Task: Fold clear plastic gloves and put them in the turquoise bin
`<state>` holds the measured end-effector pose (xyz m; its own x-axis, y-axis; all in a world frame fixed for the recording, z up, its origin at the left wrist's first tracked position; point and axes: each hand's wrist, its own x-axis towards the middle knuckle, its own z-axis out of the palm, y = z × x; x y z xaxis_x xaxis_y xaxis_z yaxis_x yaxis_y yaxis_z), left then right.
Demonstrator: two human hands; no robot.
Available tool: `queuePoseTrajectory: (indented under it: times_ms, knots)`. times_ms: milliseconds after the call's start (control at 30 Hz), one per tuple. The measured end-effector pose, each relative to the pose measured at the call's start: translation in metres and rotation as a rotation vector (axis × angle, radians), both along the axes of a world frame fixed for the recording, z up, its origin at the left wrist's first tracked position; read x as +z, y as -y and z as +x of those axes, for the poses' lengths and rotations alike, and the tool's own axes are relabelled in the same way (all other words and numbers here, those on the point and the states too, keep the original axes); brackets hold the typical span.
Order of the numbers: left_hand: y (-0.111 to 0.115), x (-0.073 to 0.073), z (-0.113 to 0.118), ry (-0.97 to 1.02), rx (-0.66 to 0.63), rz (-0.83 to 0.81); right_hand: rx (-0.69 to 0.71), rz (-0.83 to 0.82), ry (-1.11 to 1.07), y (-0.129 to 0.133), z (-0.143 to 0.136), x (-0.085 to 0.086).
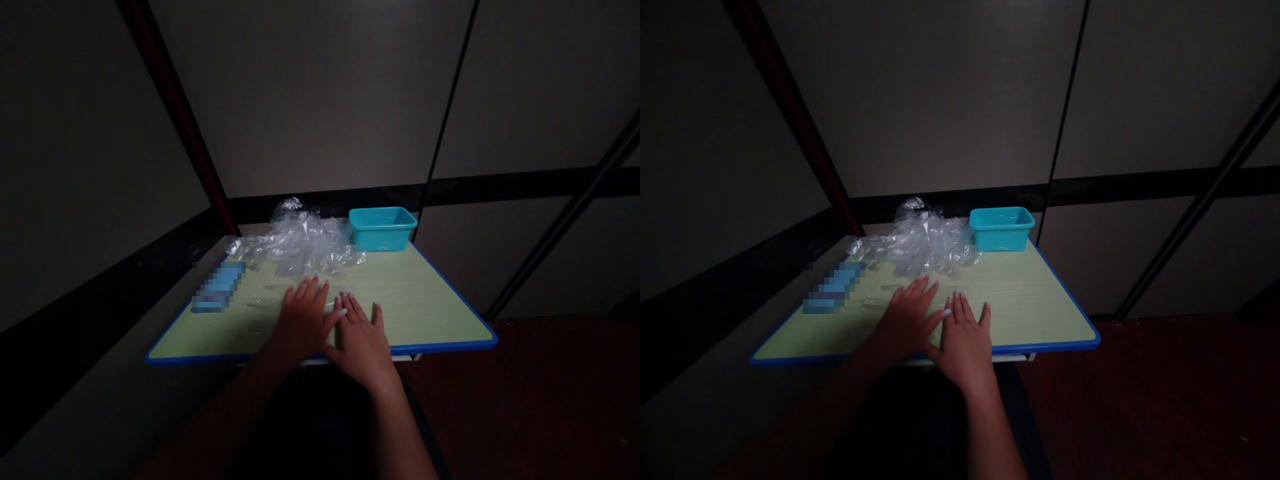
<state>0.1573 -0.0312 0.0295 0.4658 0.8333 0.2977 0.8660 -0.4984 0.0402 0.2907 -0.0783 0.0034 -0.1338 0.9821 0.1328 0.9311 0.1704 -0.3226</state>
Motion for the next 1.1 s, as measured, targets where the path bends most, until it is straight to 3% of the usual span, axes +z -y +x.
queuePoseTrajectory:
  times_ms: [133,300,500,733,1100]
  knots:
    - [0.011,-0.005,0.018,0.099,-0.075,-0.187,0.002,0.012,0.039,0.000,-0.001,-0.003]
    - [0.008,-0.011,0.017,0.073,-0.005,-0.326,0.009,-0.034,0.051,-0.001,-0.002,0.000]
    - [0.006,-0.020,-0.003,0.041,0.049,-0.305,-0.015,-0.081,0.092,-0.001,-0.004,0.004]
    - [0.003,-0.019,-0.033,-0.073,0.138,-0.224,-0.019,-0.084,0.104,-0.001,-0.004,0.006]
    - [-0.003,-0.013,-0.077,-0.116,0.277,-0.305,0.003,-0.075,0.106,0.000,-0.004,0.005]
